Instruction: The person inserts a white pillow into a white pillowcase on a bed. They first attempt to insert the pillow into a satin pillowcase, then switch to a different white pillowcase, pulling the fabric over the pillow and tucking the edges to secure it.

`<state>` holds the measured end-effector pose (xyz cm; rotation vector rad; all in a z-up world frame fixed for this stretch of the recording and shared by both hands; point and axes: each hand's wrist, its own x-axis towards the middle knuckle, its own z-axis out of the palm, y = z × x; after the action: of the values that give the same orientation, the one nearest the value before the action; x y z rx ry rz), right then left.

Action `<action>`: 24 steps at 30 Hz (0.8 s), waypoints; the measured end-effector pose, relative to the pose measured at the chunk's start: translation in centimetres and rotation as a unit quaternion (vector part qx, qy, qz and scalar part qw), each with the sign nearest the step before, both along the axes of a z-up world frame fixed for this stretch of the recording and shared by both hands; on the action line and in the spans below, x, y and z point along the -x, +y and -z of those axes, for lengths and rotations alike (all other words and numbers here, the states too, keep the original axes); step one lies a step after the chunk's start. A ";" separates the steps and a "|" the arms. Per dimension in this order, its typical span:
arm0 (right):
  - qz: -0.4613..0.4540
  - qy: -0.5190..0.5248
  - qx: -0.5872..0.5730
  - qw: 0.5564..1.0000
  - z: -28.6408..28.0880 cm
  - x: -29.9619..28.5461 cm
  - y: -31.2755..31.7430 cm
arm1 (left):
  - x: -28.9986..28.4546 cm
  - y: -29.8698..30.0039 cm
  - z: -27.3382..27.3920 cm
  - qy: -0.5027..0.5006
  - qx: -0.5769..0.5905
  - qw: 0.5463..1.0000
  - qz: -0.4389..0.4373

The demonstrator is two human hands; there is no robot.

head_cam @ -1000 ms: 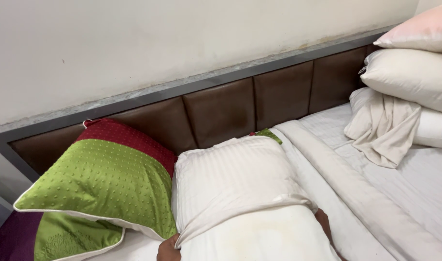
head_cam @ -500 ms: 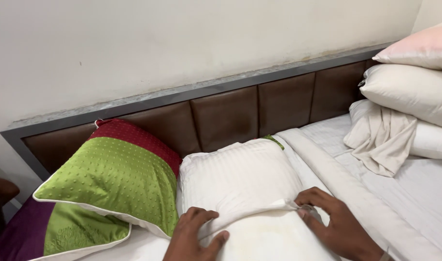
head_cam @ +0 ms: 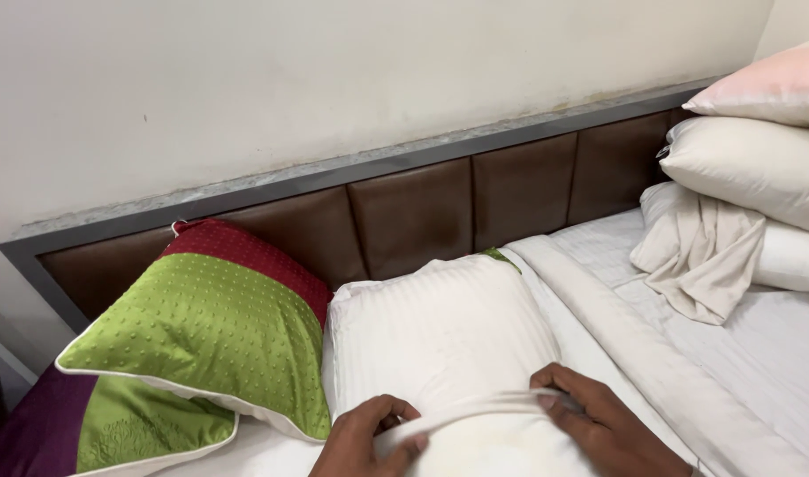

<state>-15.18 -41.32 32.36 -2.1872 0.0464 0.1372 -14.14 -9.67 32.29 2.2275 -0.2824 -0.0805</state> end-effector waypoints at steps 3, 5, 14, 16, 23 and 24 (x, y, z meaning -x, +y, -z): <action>-0.077 0.021 0.017 0.997 -0.9 0.3 -0.1 | 0.1 -0.2 -1.2 0.062 -0.042 0.997 0.008; -0.133 0.039 0.069 0.988 -1.0 0.5 -0.1 | 0.7 -0.6 -2.1 0.077 -0.055 0.995 0.015; -0.240 -0.140 0.178 0.944 0.4 1.0 1.3 | 0.5 -2.2 1.8 -0.049 -0.157 0.985 0.055; -0.191 -0.052 0.160 0.967 -2.0 1.9 3.6 | 2.2 -3.6 -1.5 0.041 -0.148 0.988 0.029; -0.176 -0.195 0.157 0.952 3.8 0.6 2.3 | 0.9 -3.5 3.3 -0.146 -0.218 0.961 0.086; -0.161 -0.281 0.140 0.936 4.2 0.6 2.3 | 0.9 -3.3 2.8 -0.160 -0.203 0.962 0.085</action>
<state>-15.75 -39.06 28.12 -2.4237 -0.6531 -0.3350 -15.06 -12.98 29.48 2.6181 -0.6866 0.1445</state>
